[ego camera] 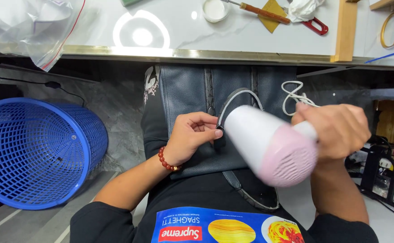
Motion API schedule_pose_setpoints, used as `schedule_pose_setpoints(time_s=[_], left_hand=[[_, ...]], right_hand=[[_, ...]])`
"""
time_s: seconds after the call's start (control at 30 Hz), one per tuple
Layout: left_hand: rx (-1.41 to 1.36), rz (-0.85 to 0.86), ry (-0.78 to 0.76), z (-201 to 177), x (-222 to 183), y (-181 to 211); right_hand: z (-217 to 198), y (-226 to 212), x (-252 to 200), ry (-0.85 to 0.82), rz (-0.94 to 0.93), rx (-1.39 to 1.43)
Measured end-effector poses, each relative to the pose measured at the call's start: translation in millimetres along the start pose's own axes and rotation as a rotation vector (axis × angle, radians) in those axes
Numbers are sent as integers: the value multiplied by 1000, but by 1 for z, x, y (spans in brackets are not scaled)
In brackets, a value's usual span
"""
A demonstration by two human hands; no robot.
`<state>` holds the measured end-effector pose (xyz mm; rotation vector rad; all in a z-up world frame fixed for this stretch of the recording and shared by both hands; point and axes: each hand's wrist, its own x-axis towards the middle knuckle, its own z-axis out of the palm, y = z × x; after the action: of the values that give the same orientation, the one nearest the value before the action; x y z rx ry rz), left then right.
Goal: Apply glue to the damaged edge of a leather bag handle and dry it with a hair dryer.
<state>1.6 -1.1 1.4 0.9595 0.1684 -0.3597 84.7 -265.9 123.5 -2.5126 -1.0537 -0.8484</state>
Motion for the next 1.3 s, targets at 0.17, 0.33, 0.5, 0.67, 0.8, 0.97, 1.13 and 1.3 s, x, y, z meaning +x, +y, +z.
schedule_pose_setpoints(time_s=[0.17, 0.33, 0.5, 0.67, 0.8, 0.97, 1.13, 1.3], left_hand=[[-13, -8, 25, 1, 1, 3], [3, -10, 15, 3, 0, 4], [23, -3, 29, 2, 0, 5], [25, 4, 22, 4, -2, 3], [35, -2, 49, 6, -3, 6], [49, 4, 25, 6, -4, 3], [47, -2, 10, 8, -3, 9], [18, 0, -25, 9, -5, 6]], right_hand=[[-1, -2, 7, 72, 63, -40], [0, -8, 8, -2, 3, 31], [-4, -11, 12, -28, -3, 28], [-1, -4, 2, -19, -36, 70], [-2, -5, -2, -26, -14, 26], [-3, -5, -3, -62, -44, 78], [-3, 14, -22, -27, -75, 33], [-9, 8, -16, -65, -82, -4]])
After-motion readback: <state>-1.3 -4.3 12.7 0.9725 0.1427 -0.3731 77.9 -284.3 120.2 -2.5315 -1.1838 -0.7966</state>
